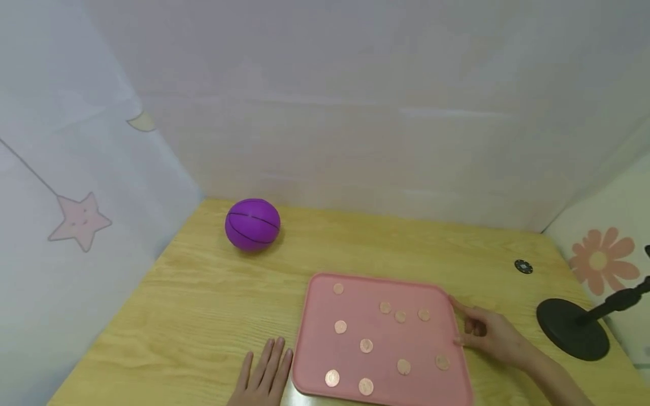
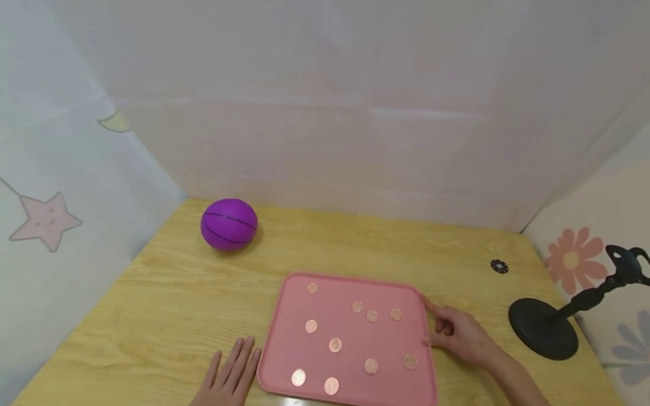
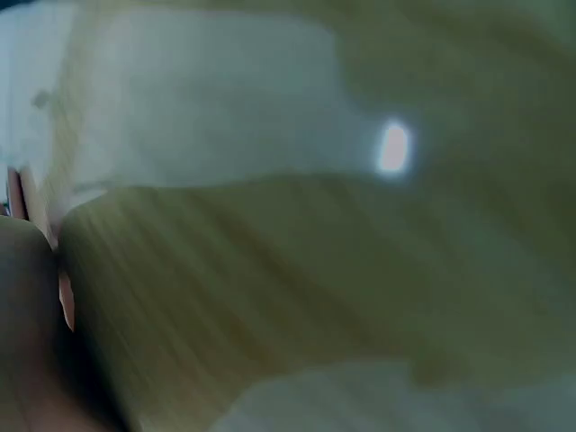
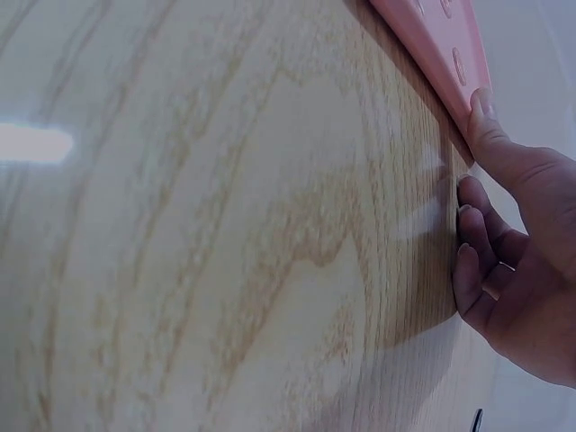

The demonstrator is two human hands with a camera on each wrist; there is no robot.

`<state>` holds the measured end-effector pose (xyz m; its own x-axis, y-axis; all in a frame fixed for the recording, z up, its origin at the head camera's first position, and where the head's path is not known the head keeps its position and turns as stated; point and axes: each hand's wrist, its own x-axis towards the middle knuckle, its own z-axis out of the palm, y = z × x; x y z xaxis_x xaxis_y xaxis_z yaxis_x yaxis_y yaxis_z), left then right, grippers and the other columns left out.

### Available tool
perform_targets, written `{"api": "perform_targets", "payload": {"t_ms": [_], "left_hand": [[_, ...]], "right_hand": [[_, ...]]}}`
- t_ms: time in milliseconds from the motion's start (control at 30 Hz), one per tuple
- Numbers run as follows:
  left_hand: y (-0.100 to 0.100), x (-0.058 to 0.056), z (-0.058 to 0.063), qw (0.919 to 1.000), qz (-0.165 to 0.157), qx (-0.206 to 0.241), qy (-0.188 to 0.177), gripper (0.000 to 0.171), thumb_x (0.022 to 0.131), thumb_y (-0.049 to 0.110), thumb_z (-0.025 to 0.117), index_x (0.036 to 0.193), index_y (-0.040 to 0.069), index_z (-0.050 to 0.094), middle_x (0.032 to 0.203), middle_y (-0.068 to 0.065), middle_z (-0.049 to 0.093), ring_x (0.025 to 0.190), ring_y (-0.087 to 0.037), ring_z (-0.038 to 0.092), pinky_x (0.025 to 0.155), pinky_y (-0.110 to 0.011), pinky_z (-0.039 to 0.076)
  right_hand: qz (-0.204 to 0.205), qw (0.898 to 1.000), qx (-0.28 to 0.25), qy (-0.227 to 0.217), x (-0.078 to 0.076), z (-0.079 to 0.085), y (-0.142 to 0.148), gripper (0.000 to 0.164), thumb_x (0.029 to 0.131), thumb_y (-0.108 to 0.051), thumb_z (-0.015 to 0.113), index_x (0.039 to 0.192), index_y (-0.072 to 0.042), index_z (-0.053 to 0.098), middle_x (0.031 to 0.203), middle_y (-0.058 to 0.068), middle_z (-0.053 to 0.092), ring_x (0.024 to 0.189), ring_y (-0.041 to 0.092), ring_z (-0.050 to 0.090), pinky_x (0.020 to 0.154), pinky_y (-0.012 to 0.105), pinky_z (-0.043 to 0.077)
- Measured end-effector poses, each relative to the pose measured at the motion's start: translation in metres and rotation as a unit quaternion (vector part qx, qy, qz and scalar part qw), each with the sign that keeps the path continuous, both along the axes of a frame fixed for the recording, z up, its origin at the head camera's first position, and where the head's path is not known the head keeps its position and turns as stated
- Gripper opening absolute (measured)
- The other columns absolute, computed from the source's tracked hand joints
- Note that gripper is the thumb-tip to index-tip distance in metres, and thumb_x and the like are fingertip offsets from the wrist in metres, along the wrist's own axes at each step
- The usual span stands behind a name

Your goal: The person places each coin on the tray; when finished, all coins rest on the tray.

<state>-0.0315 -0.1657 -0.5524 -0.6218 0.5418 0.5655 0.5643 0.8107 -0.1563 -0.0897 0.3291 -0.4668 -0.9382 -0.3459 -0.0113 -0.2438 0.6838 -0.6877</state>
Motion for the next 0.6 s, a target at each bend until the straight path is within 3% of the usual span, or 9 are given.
{"api": "perform_targets", "payload": {"t_ms": [67, 133, 200, 300, 333, 400, 500, 567, 600], "left_hand": [[0.007, 0.003, -0.007, 0.9995, -0.002, 0.014, 0.027, 0.089, 0.094, 0.071, 0.021, 0.143, 0.001, 0.044, 0.144, -0.016, 0.048, 0.130, -0.030, 0.047, 0.103, -0.056, 0.034], [0.012, 0.005, -0.012, 0.9987, 0.000, 0.028, 0.042, 0.085, 0.096, 0.067, 0.023, 0.140, -0.001, 0.048, 0.141, -0.015, 0.051, 0.128, -0.029, 0.050, 0.103, -0.055, 0.035], [0.015, 0.006, -0.013, 0.9982, 0.000, 0.033, 0.050, 0.083, 0.096, 0.065, 0.024, 0.139, -0.002, 0.048, 0.141, -0.014, 0.052, 0.129, -0.027, 0.049, 0.107, -0.055, 0.031], [0.012, 0.002, -0.004, 0.9998, 0.000, 0.010, 0.015, 0.086, 0.096, 0.068, 0.024, 0.147, 0.001, 0.037, 0.148, -0.012, 0.044, 0.137, -0.025, 0.039, 0.116, -0.051, 0.017], [0.011, -0.003, 0.002, 0.9999, -0.007, -0.001, -0.009, 0.083, 0.097, 0.066, 0.023, 0.149, 0.001, 0.033, 0.150, -0.013, 0.041, 0.139, -0.027, 0.035, 0.117, -0.051, 0.012], [0.007, -0.016, 0.022, 0.9953, -0.031, -0.003, -0.091, 0.073, 0.101, 0.056, 0.028, 0.151, 0.002, 0.029, 0.154, -0.016, 0.033, 0.142, -0.034, 0.028, 0.116, -0.056, 0.007], [0.003, -0.041, 0.052, 0.9733, -0.053, 0.011, -0.223, 0.060, 0.104, 0.037, 0.038, 0.151, 0.002, 0.028, 0.156, -0.022, 0.023, 0.142, -0.044, 0.019, 0.111, -0.066, 0.007], [0.002, -0.057, 0.064, 0.9597, -0.060, 0.028, -0.273, 0.056, 0.102, 0.031, 0.045, 0.151, 0.005, 0.033, 0.156, -0.024, 0.021, 0.141, -0.048, 0.019, 0.106, -0.071, 0.012], [0.002, -0.065, 0.067, 0.9587, -0.058, 0.020, -0.278, 0.056, 0.102, 0.031, 0.046, 0.150, 0.005, 0.034, 0.156, -0.024, 0.021, 0.141, -0.048, 0.019, 0.104, -0.073, 0.016]], "right_hand": [[0.005, 1.000, 0.000, 0.002, 0.000, -0.001, 0.000, 0.076, 0.084, -0.028, 0.076, 0.144, 0.004, 0.041, 0.078, -0.004, 0.051, 0.063, 0.002, 0.044, 0.052, 0.022, 0.041], [0.000, 1.000, 0.001, -0.001, 0.000, -0.002, 0.001, 0.076, 0.083, -0.029, 0.076, 0.144, 0.003, 0.041, 0.077, -0.005, 0.051, 0.063, 0.002, 0.044, 0.052, 0.022, 0.041], [-0.003, 1.000, 0.005, -0.007, 0.000, -0.003, 0.002, 0.077, 0.083, -0.031, 0.075, 0.145, 0.001, 0.041, 0.077, -0.005, 0.051, 0.063, 0.002, 0.043, 0.052, 0.022, 0.041], [-0.004, 1.000, 0.017, -0.015, -0.001, -0.003, 0.005, 0.078, 0.084, -0.034, 0.075, 0.145, 0.001, 0.040, 0.078, -0.005, 0.051, 0.064, 0.002, 0.044, 0.053, 0.022, 0.042], [-0.003, 1.000, 0.019, -0.016, -0.001, -0.003, 0.007, 0.079, 0.084, -0.034, 0.074, 0.146, 0.001, 0.040, 0.078, -0.005, 0.051, 0.064, 0.002, 0.044, 0.053, 0.022, 0.042], [-0.001, 1.000, 0.023, -0.013, -0.001, -0.001, 0.009, 0.078, 0.085, -0.033, 0.074, 0.146, 0.001, 0.039, 0.078, -0.005, 0.051, 0.064, 0.002, 0.045, 0.053, 0.022, 0.042], [0.001, 1.000, 0.020, 0.002, -0.001, 0.000, 0.011, 0.077, 0.085, -0.031, 0.075, 0.145, 0.002, 0.039, 0.078, -0.006, 0.051, 0.063, 0.002, 0.044, 0.052, 0.022, 0.042], [0.004, 1.000, 0.014, 0.009, -0.002, 0.000, 0.011, 0.076, 0.084, -0.029, 0.075, 0.144, 0.003, 0.040, 0.077, -0.007, 0.051, 0.064, 0.001, 0.044, 0.052, 0.022, 0.041], [0.007, 1.000, 0.010, 0.012, -0.002, 0.000, 0.011, 0.076, 0.084, -0.028, 0.075, 0.144, 0.004, 0.041, 0.077, -0.007, 0.051, 0.064, 0.001, 0.045, 0.052, 0.022, 0.042]]}}
